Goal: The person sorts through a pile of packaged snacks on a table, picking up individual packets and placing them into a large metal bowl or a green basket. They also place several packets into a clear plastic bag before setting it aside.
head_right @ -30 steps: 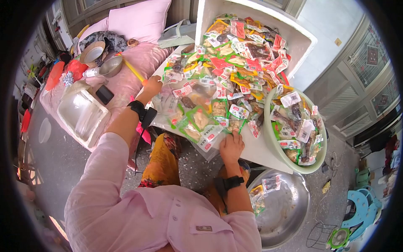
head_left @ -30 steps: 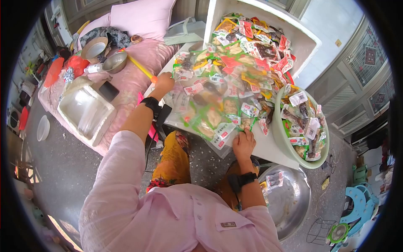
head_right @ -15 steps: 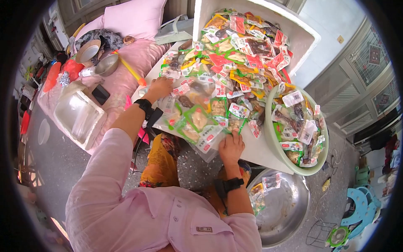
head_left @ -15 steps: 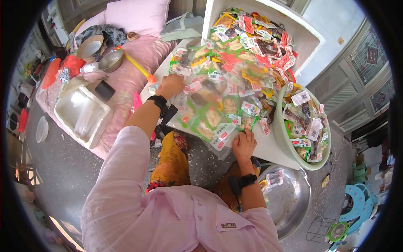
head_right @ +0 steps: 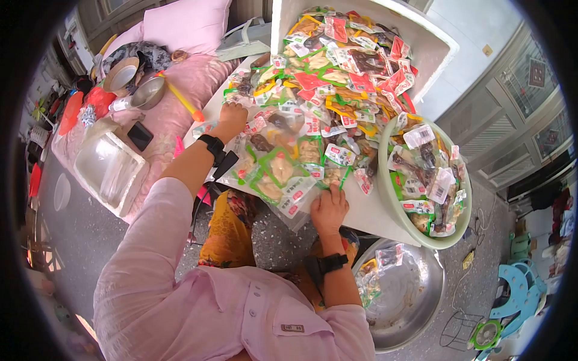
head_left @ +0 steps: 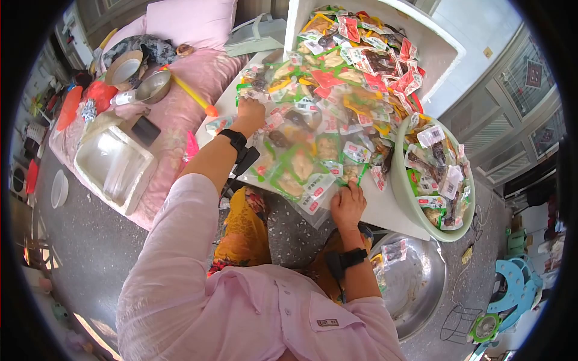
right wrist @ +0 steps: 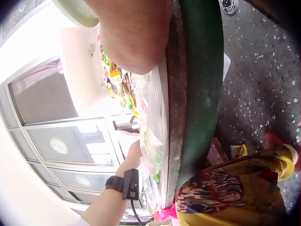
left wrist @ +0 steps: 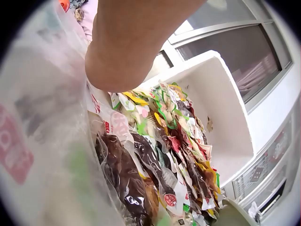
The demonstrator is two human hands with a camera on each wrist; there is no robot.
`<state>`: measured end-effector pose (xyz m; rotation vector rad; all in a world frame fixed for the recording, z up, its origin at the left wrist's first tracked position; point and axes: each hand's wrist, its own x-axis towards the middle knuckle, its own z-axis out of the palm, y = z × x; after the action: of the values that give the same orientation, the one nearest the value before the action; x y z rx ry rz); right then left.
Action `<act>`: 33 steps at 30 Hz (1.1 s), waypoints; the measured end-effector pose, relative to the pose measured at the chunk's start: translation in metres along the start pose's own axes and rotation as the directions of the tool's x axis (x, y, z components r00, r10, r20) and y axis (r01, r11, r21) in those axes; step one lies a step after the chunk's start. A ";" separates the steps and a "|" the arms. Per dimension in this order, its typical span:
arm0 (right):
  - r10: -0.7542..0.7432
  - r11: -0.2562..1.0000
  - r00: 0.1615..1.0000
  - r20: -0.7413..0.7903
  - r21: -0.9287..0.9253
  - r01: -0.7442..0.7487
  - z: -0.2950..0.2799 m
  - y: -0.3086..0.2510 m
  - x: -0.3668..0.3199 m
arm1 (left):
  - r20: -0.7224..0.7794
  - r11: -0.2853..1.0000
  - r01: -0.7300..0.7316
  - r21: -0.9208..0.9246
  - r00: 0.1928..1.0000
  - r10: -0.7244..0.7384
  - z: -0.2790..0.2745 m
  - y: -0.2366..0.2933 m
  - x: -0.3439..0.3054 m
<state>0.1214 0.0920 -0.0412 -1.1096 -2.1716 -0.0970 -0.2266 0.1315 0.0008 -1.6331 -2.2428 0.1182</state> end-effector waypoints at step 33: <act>-0.015 1.000 0.999 -0.041 -0.026 0.014 0.005 0.002 -0.001 | -0.046 0.564 -0.346 -0.750 0.878 0.477 -0.077 0.153 0.029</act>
<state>0.1210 0.0946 -0.0459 -1.0972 -2.1480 -0.1535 -0.0700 0.1977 0.0369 -2.6596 -2.0723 -0.6791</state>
